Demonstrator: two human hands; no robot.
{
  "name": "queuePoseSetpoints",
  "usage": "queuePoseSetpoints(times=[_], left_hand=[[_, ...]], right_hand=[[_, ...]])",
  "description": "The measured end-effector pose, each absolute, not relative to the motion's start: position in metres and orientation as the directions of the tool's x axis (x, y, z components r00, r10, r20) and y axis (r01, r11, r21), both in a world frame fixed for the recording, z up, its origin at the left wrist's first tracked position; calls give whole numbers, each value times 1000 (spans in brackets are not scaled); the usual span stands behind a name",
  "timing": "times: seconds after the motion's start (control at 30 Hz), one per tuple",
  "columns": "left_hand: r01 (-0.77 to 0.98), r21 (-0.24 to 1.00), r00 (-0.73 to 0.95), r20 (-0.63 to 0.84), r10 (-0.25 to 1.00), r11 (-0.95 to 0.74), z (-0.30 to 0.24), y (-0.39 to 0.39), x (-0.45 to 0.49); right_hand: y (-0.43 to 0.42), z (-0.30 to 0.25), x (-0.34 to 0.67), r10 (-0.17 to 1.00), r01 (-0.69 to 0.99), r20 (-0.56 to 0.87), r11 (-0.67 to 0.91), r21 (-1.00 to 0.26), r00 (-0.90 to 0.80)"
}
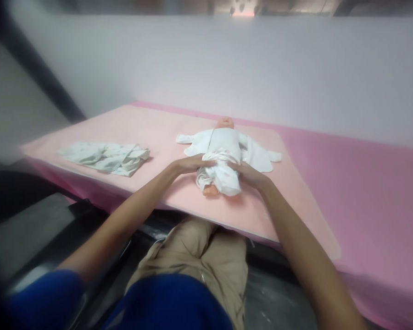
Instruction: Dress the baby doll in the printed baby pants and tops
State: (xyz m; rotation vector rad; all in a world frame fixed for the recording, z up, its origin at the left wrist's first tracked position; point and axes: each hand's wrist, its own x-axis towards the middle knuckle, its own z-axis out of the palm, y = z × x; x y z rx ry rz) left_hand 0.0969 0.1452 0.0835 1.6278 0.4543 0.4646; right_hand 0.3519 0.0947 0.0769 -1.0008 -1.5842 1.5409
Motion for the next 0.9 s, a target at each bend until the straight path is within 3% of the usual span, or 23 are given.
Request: queuePoseSetpoints(times=[0.17,0.37,0.47,0.63,0.77,0.9], left_hand=[[67,978,826,56,560,-197,86,144,97],[247,897,871,-40,490,-366,94,143,96],[215,899,877,-6,480,-381,93,144,98],[41,954,884,104,455,-298,87,148,98],[89,969,880,32,474,-231,82,151,96],[106,967,911,-2,412,-230,80,155,94]], right_hand=[[91,84,361,856,316,-122,50,-948,-502],[85,83,355,884,74,-16,21,-997,-467],[83,81,358,866,137,-39,34,-990,-499],[86,81,364,741,271,-75,148,-951,-667],[89,74,361,824,162,-7,103,-981,-566],[88,68,358,871,61,32,71,-996,-491]])
